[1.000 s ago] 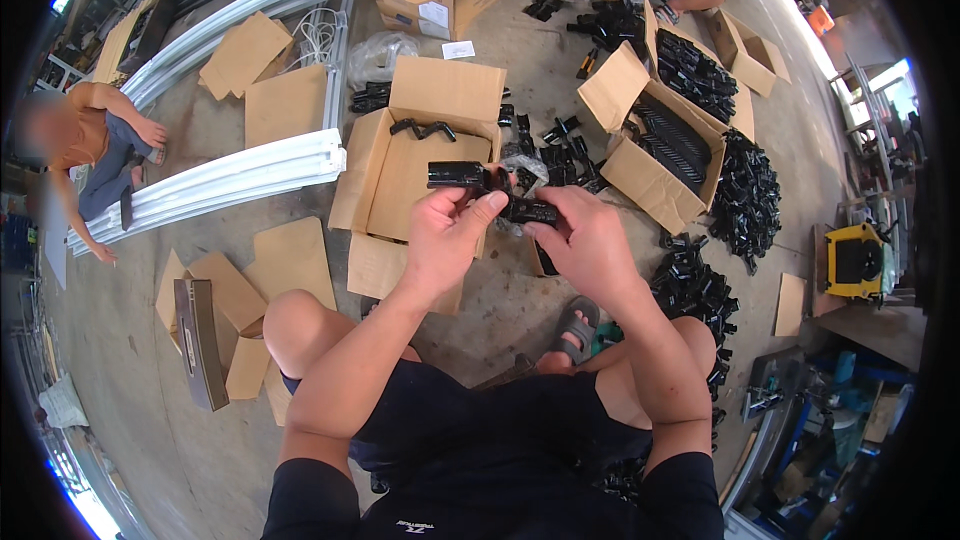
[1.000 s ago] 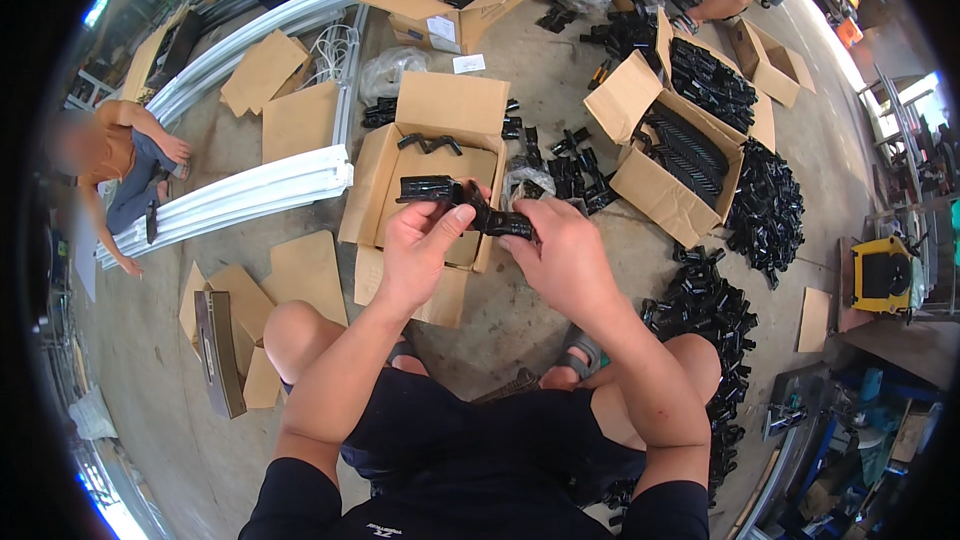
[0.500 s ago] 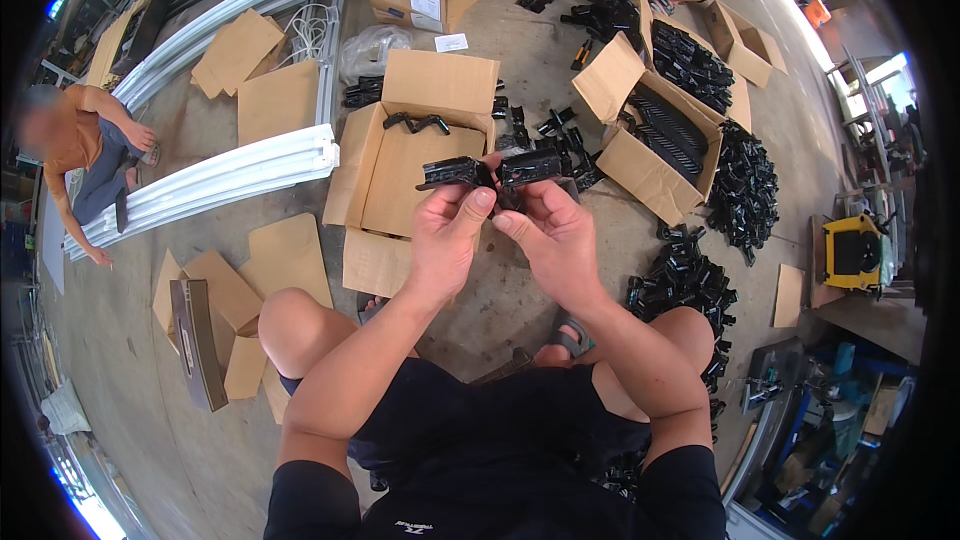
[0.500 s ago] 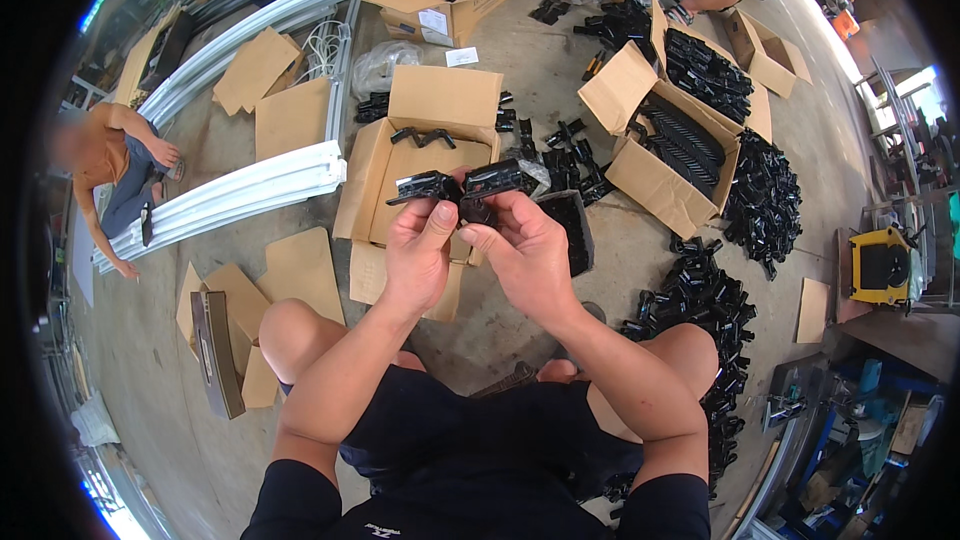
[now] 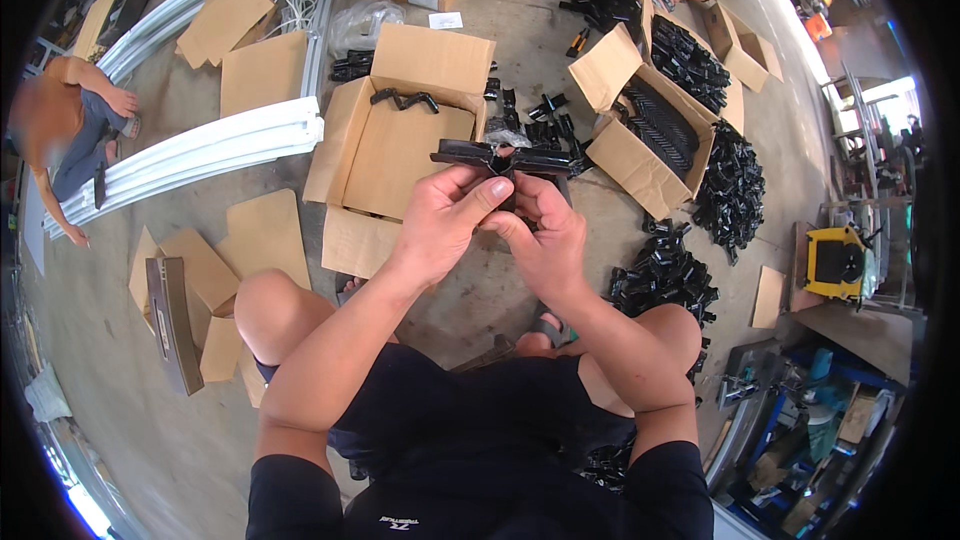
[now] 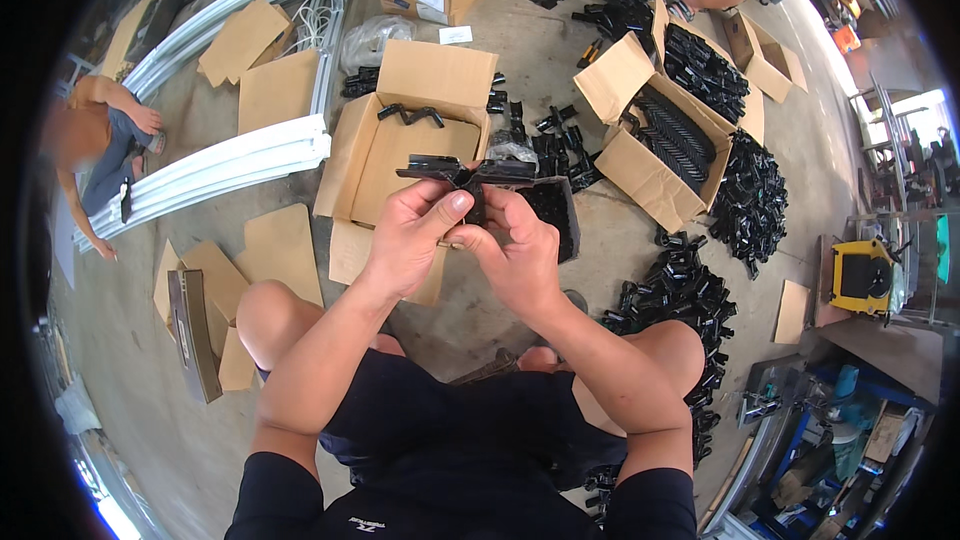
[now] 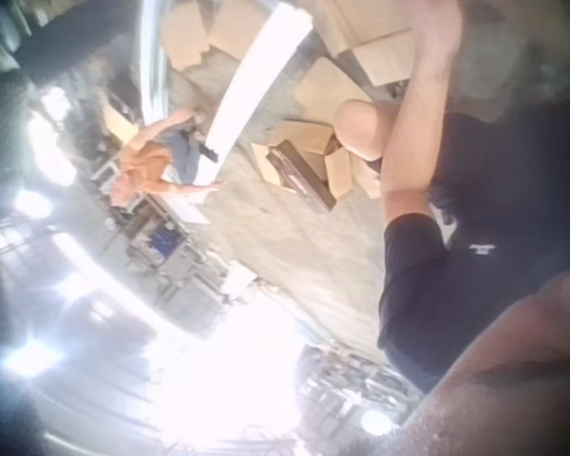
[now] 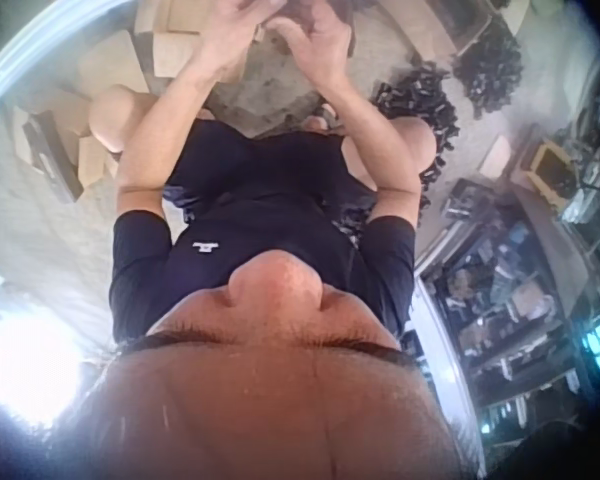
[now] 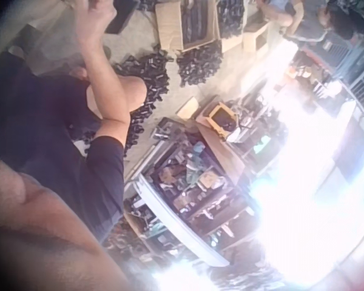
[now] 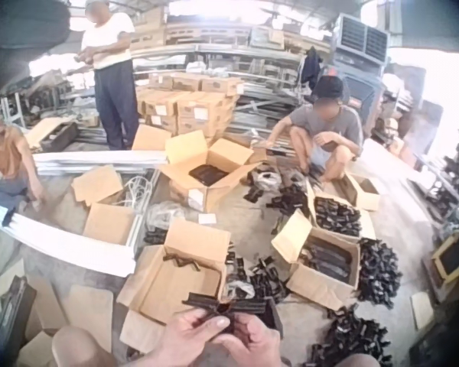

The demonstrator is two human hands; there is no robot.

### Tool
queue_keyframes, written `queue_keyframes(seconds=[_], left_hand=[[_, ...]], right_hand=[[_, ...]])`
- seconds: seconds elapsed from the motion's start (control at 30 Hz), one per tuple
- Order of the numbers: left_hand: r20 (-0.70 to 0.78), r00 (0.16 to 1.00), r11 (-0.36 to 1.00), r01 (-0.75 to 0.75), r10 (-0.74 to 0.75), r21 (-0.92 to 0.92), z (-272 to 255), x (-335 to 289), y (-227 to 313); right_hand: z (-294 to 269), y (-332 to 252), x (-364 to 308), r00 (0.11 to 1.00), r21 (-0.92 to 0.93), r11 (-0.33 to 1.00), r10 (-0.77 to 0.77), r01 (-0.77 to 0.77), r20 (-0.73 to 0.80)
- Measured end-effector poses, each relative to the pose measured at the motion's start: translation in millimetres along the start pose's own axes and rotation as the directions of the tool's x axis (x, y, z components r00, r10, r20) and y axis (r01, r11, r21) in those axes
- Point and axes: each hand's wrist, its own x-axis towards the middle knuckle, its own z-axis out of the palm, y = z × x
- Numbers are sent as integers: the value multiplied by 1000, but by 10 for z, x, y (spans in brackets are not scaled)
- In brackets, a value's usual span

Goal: The person joins small black metal components together by hand, fitting pieces into one another and placing the assembled units into a cardboard box.

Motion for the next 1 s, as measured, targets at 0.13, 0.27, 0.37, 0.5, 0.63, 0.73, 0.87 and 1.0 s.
queue_keyframes(seconds=[0.13, 0.27, 0.37, 0.5, 0.63, 0.73, 0.87, 1.0], left_hand=[[6, 1000, 1000, 2, -2, 11, -71, 2, -19], [19, 998, 997, -61, 62, -36, -97, 22, -11], [38, 997, 998, -61, 62, -31, -129, 23, 1], [86, 993, 995, -84, 80, 45, -169, 0, -4], [151, 986, 993, -80, 66, 90, -90, -38, 130], [207, 977, 992, -80, 58, 98, -52, -26, 151], [209, 977, 992, -64, 40, 111, -60, -3, 123], [210, 977, 992, -47, 21, 119, -35, 9, 120]], right_hand=[[61, -16, 29, 996, -107, 992, -77, 72, -41], [49, 28, 22, 995, -84, 993, -91, 88, -34], [61, -90, 4, 997, -163, 983, -79, 80, 18], [61, -128, -7, 998, -111, 992, -60, 62, 21], [0, -198, 11, 998, -108, 994, -2, 10, 69], [-18, -227, 13, 998, -104, 994, 22, -17, 56], [-37, -300, 0, 998, -225, 974, 39, -29, 40], [-103, -158, -23, 998, -319, 948, 18, 1, 56]])
